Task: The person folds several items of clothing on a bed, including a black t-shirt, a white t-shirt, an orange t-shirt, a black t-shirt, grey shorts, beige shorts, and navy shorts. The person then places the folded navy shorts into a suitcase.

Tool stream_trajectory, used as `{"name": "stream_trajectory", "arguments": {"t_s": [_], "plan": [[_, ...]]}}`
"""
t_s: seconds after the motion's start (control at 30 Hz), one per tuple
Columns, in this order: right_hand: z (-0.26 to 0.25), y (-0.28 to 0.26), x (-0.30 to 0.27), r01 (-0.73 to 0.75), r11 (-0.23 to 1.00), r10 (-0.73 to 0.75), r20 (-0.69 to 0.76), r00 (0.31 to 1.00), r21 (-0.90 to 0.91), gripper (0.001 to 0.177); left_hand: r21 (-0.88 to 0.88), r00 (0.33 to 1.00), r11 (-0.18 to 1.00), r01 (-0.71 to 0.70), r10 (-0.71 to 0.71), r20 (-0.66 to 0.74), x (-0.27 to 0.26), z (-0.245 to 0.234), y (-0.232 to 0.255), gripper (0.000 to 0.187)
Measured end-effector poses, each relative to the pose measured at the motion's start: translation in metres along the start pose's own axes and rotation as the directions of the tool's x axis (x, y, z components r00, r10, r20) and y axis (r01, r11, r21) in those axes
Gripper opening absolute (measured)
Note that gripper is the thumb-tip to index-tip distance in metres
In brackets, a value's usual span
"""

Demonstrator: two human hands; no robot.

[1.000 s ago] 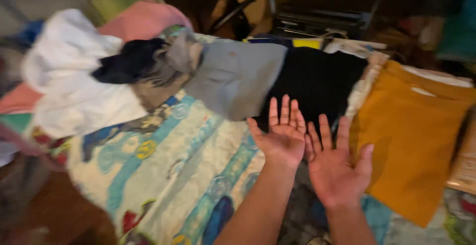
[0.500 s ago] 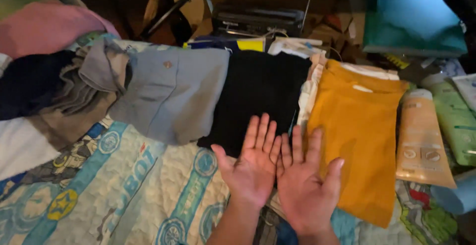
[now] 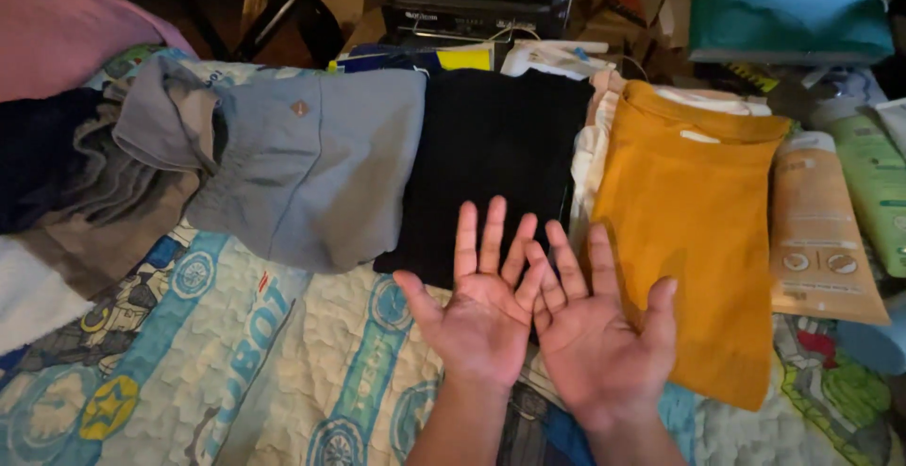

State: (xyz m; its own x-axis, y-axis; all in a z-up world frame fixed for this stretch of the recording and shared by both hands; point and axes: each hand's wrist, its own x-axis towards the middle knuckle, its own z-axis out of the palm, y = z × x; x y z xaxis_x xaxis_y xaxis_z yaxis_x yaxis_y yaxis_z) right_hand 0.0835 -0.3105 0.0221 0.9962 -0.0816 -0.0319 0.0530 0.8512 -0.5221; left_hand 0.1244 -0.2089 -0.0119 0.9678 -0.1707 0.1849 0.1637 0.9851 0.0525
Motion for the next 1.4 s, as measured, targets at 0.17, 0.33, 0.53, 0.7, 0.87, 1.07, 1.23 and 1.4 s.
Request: {"name": "stream_trajectory", "arguments": {"t_s": [0.17, 0.33, 0.53, 0.7, 0.87, 1.07, 1.23, 1.4], "plan": [[-0.023, 0.002, -0.001, -0.024, 0.989, 0.033, -0.062, 0.998, 0.145, 0.086, -0.083, 0.996, 0.993, 0.087, -0.086, 0.014, 0.000, -0.021, 0.000, 0.061], [-0.045, 0.009, 0.001, -0.150, 0.948, 0.085, 0.233, 0.969, 0.281, 0.038, -0.215, 0.985, 0.961, 0.175, -0.172, 0.033, 0.000, -0.014, -0.002, 0.055], [-0.046, 0.008, 0.002, -0.173, 0.942, 0.113, 0.212, 0.971, 0.289, 0.037, -0.211, 0.980, 0.958, 0.196, -0.186, 0.064, 0.001, -0.014, -0.003, 0.055], [-0.050, 0.006, 0.003, -0.181, 0.952, 0.123, 0.237, 0.964, 0.246, 0.036, -0.192, 0.985, 0.966, 0.171, -0.168, 0.035, 0.001, -0.015, -0.005, 0.054], [-0.063, 0.011, 0.004, -0.201, 0.946, 0.118, 0.307, 0.944, 0.255, 0.036, -0.134, 0.991, 0.983, 0.128, -0.134, -0.032, 0.001, -0.015, -0.006, 0.055], [-0.058, 0.026, 0.004, -0.013, 1.000, 0.011, 0.145, 0.989, 0.014, 0.042, 0.366, 0.953, 0.931, -0.008, 0.119, -0.280, 0.005, -0.031, -0.027, 0.053], [-0.004, 0.024, -0.006, -0.033, 0.817, -0.018, -0.084, 0.996, -0.575, 0.059, 0.896, 0.875, 0.279, -0.347, 0.441, 0.201, -0.010, 0.018, -0.022, 0.018], [-0.019, 0.034, 0.001, -0.055, 0.695, 0.013, -0.064, 0.998, -0.717, 0.065, 0.924, 0.801, -0.067, -0.376, 0.478, 0.361, -0.018, 0.025, -0.013, 0.018]]}}
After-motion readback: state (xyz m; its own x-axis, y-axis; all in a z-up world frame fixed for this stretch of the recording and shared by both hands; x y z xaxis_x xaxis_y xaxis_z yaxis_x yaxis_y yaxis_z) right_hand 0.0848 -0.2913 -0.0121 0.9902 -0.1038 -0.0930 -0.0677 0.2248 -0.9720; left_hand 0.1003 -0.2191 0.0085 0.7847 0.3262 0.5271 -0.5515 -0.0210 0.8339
